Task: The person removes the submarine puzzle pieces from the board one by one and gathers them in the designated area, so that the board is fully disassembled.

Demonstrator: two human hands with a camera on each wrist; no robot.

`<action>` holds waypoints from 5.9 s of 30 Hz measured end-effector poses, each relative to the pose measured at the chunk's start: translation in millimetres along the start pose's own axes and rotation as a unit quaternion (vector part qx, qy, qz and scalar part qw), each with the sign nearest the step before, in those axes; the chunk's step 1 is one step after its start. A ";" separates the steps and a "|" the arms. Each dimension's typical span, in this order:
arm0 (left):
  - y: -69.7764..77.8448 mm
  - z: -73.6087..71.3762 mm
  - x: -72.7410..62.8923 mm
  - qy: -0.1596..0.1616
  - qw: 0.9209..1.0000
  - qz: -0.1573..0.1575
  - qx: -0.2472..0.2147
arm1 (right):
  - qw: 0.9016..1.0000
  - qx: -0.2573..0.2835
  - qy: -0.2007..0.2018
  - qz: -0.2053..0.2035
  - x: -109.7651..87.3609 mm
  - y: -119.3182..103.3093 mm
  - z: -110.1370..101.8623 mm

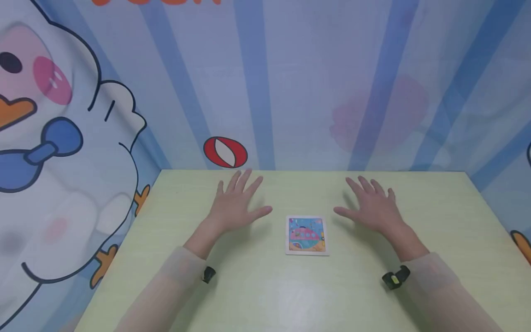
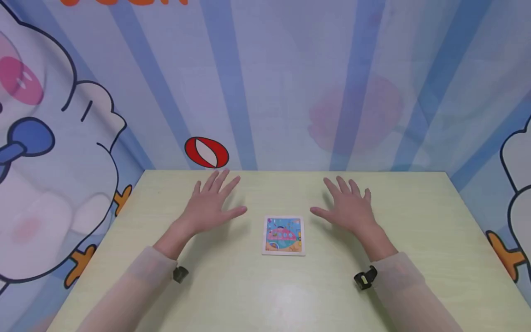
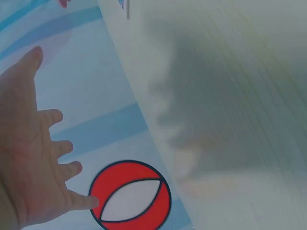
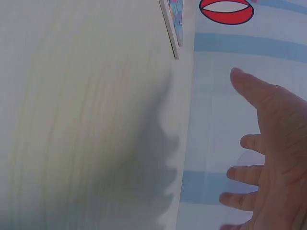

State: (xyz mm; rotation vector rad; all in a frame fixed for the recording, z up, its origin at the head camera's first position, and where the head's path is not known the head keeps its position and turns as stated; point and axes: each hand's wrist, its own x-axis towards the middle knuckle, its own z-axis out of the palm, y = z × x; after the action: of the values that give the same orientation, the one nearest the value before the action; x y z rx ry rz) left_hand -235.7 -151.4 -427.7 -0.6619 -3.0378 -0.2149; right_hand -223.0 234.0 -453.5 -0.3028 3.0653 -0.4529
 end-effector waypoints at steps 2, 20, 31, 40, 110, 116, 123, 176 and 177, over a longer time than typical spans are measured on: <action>8.1 0.6 -1.4 0.000 1.000 0.020 0.005 | 1.000 0.011 0.004 -0.013 -0.8 -2.7 0.9; 84.4 37.8 -17.7 -0.090 0.983 0.158 0.025 | 0.974 0.216 -0.065 -0.019 -1.1 -33.7 29.8; 106.1 62.6 -23.3 -0.154 0.974 0.165 0.012 | 0.973 0.215 -0.082 -0.014 -3.7 -42.4 38.6; 110.0 62.8 -23.6 -0.174 0.972 0.152 0.035 | 0.974 0.214 -0.079 -0.012 -1.7 -43.5 44.8; 111.7 60.1 -23.9 -0.179 0.973 0.142 0.015 | 0.970 0.222 -0.052 0.078 -47.8 82.4 2.4; 111.3 61.5 -22.9 -0.175 0.974 0.145 0.019 | 0.974 0.204 -0.045 0.082 -46.3 82.9 2.1; 111.9 61.9 -23.4 -0.177 0.974 0.141 0.015 | 0.977 0.193 -0.037 0.085 -46.9 83.3 2.1; 97.4 58.8 -34.0 -0.166 0.979 0.115 0.005 | 0.973 0.220 -0.075 0.011 1.8 -64.1 49.3; 97.6 58.5 -33.8 -0.167 0.979 0.114 0.006 | 0.972 0.220 -0.077 0.011 2.1 -64.5 49.3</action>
State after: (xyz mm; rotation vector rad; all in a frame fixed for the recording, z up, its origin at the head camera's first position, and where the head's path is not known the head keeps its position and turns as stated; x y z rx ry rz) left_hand -164.1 -69.3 -474.9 -1.1438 -3.2274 -0.0855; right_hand -210.1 159.1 -482.1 -0.2684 2.7159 -1.0294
